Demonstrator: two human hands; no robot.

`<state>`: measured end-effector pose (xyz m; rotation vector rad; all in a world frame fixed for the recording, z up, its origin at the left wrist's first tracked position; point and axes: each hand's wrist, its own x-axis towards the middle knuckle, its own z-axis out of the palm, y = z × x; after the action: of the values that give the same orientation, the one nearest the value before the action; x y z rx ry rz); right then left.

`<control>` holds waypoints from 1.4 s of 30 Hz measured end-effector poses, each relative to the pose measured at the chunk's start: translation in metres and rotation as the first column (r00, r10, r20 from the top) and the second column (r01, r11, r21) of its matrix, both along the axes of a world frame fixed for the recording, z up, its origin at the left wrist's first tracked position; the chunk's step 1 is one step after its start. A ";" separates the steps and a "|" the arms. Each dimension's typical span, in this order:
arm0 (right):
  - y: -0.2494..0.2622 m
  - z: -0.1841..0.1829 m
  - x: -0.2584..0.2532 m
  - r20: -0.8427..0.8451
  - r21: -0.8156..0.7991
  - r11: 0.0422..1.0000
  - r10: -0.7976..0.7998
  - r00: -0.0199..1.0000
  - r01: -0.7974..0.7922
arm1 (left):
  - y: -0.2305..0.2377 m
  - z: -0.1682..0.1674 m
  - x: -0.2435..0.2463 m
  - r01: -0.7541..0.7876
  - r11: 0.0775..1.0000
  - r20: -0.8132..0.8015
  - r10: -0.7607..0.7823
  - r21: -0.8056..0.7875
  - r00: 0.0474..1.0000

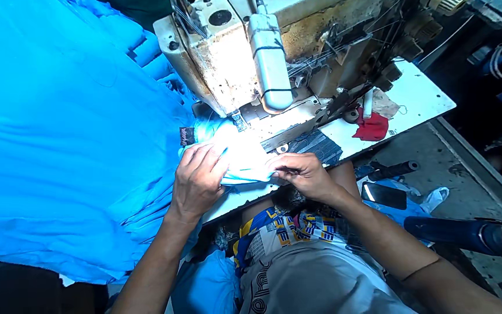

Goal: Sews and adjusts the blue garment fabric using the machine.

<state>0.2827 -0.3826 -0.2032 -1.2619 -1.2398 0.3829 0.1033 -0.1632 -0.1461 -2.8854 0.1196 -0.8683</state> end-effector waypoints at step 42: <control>0.043 0.014 0.008 -0.090 0.022 0.994 -0.104 0.991 0.106 | 0.052 0.020 0.021 0.015 0.996 -0.149 -0.029 -0.091 0.988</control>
<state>0.2906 -0.3399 -0.1892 -1.2685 -1.0955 0.3417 0.1244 -0.1110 -0.1258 -3.0371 0.1301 -0.6748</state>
